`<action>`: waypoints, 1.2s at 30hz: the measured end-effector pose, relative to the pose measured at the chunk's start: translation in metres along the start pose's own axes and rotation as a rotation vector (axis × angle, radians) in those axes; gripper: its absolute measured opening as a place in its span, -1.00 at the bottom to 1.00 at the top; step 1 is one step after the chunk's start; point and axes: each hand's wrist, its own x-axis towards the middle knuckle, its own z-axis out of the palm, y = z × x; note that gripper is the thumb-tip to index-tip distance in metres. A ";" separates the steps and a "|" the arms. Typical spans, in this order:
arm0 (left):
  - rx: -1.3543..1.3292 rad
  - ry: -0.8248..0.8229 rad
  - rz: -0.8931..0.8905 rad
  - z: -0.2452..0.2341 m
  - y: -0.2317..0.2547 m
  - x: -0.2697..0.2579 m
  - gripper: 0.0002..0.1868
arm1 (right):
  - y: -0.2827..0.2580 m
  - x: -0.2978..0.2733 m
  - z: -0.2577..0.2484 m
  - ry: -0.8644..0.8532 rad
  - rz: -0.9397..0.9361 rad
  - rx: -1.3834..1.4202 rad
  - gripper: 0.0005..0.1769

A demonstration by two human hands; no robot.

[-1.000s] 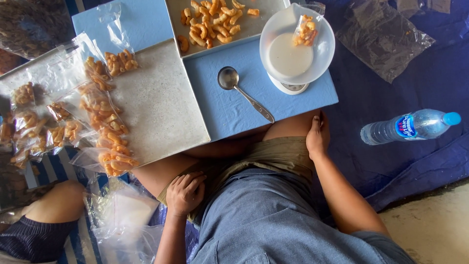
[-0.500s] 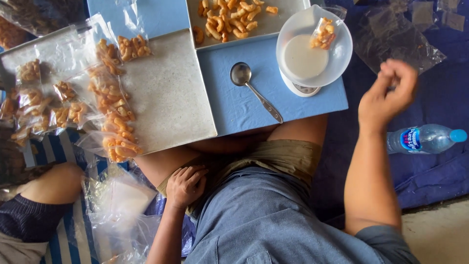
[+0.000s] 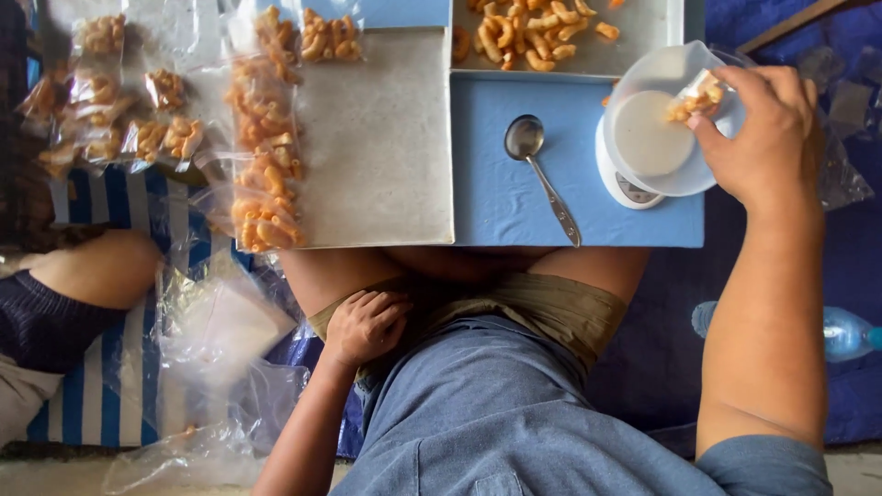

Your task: Manually packaging fried snacks into plastic bags and dipping some pieces into a white liquid.

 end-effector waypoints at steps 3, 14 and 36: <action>-0.026 0.011 0.004 -0.002 0.002 0.002 -0.88 | 0.006 0.002 0.008 -0.056 0.039 -0.020 -0.57; -0.034 0.011 -0.023 0.002 0.001 -0.002 -0.86 | 0.027 -0.008 0.007 0.000 0.013 -0.068 -0.81; -0.122 0.027 -0.002 -0.002 -0.002 -0.014 -0.88 | -0.322 0.219 0.138 -0.024 -0.513 0.460 -0.89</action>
